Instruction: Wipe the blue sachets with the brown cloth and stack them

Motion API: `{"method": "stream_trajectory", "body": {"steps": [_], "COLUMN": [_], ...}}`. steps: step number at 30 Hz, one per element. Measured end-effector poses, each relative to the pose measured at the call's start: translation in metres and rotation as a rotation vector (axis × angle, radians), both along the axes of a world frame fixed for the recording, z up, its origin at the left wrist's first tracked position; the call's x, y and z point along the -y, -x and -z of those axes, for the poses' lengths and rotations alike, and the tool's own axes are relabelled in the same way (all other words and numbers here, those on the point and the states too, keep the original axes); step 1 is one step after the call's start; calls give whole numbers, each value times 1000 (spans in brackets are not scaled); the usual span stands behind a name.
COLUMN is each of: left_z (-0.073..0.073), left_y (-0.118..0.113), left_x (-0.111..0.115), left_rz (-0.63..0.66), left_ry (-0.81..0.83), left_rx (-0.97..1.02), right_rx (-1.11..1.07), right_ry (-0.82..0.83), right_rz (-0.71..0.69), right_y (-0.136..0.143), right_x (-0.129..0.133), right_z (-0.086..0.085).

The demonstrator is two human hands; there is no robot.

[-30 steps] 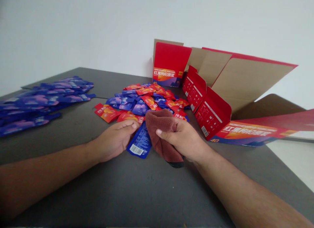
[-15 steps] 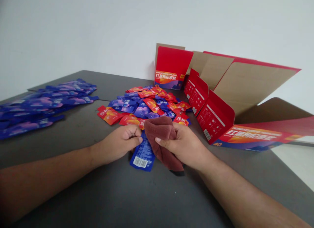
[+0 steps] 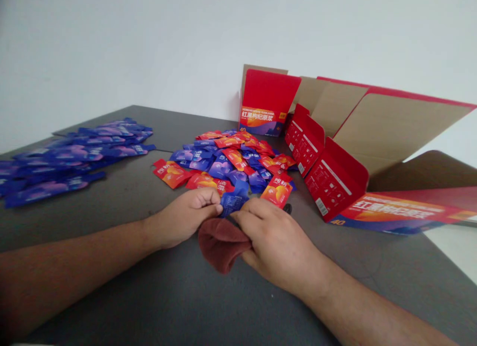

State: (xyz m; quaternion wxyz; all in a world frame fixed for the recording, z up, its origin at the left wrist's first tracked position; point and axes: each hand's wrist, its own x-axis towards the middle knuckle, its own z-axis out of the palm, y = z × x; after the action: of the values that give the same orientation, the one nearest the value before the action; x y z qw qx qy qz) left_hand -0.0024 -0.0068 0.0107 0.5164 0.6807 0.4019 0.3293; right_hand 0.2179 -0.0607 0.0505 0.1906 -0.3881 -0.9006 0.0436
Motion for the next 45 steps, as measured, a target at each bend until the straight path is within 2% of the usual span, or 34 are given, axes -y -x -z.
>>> {"method": "stream_trajectory", "body": {"steps": [3, 5, 7, 9, 14, 18, 20, 24, 29, 32, 35, 37, 40, 42, 45], "left_z": [4, 4, 3, 2, 2, 2, 3, 5, 3, 4, 6, 7, 6, 6, 7], "left_y": [-1, -1, -1, -1, -2, 0, 0, -1, -1, -1, -2, -2, -1, 0, 0], "left_x": [0, 0, 0, 0, 1, 0, 0, 0, 0, -1, -1, -1, -2, -2, -2], "left_rz": [23, 10, 8, 5, 3, -3, -10, -6, -13, -31, -13, -2, -21, -30, -8], "left_ry": [180, 147, 68, 34, 181, 32, 10, 135, 40, 27, 141, 136, 15, -16, 64], "left_rx": [59, 71, 70, 64, 112, 55, 43, 87, 53, 52, 112, 120, 65, 44, 73], "right_rx": [-79, -53, 21, 47, -25, 50, 47, -14, 57, 32, -10, 4, 50, 49, 26], "right_ry": [-95, -66, 23, 50, -3, 85, 65, 9, 89, 53, 9, 30, 71, 58, 28], "right_rz": [112, 68, -62, -98, 62, -95, -79, 54, -113, -39, 59, 23, -75, -53, 45], "right_y": [-3, -1, 1, 2, -1, 2, 2, 0, 3, 1, -3, -3, -1, 0, -2], "right_x": [-3, -2, -1, 0, -2, 1, 1, -2, 0, -1, -3, -2, 1, 1, -2], "right_z": [0, 0, 0, 1, 2, 2, 2, 2, 2, 3, 3, 2, 2, 1, 1]}}
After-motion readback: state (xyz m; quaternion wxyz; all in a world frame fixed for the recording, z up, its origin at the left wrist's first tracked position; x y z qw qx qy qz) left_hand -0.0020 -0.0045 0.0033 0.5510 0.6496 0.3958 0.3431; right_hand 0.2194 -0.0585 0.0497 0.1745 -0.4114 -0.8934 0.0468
